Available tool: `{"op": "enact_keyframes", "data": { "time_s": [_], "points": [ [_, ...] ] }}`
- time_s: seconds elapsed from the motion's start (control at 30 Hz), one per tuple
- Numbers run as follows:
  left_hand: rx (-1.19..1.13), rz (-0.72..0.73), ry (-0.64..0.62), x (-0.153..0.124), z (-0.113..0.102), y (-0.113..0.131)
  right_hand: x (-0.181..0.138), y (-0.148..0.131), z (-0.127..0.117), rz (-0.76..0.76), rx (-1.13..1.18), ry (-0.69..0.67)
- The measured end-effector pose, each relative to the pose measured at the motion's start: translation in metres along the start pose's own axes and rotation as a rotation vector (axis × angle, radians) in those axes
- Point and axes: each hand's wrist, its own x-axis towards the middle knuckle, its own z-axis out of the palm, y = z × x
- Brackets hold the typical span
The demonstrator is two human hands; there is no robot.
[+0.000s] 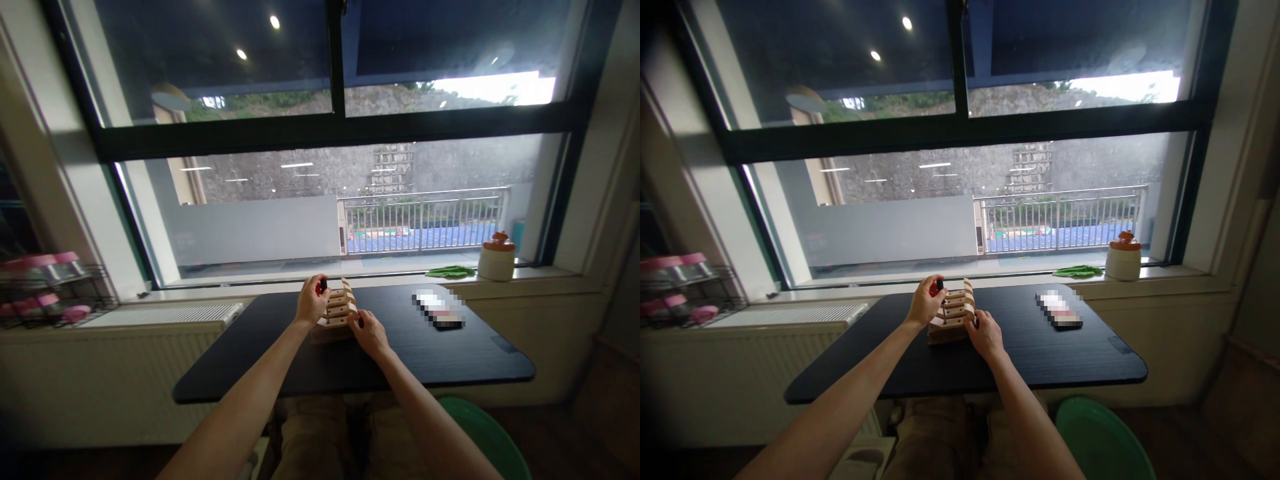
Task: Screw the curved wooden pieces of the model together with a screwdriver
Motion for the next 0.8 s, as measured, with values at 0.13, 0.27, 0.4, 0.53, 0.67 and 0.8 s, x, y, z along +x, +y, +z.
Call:
{"op": "enact_keyframes", "data": {
  "time_s": [0.13, 0.27, 0.4, 0.53, 0.67, 0.8],
  "points": [
    [-0.021, 0.015, -0.012, 0.0, 0.001, 0.003, 0.0, 0.0, 0.0, -0.008, 0.001, -0.004],
    [-0.013, 0.049, -0.056, 0.001, 0.003, 0.006, 0.0, 0.0, -0.001, -0.013, -0.01, -0.006],
    [-0.014, 0.059, -0.091, 0.001, 0.006, 0.007, 0.001, 0.001, -0.001, -0.012, -0.015, -0.013],
    [-0.061, 0.046, -0.122, 0.001, 0.006, 0.009, 0.0, 0.0, -0.001, -0.012, -0.023, -0.014],
    [-0.119, -0.007, -0.175, 0.002, 0.004, 0.011, 0.0, 0.0, -0.001, -0.008, -0.022, -0.015],
    [-0.156, -0.034, -0.198, 0.001, 0.0, 0.011, 0.0, -0.001, -0.002, -0.012, -0.006, -0.011]
  ]
}}
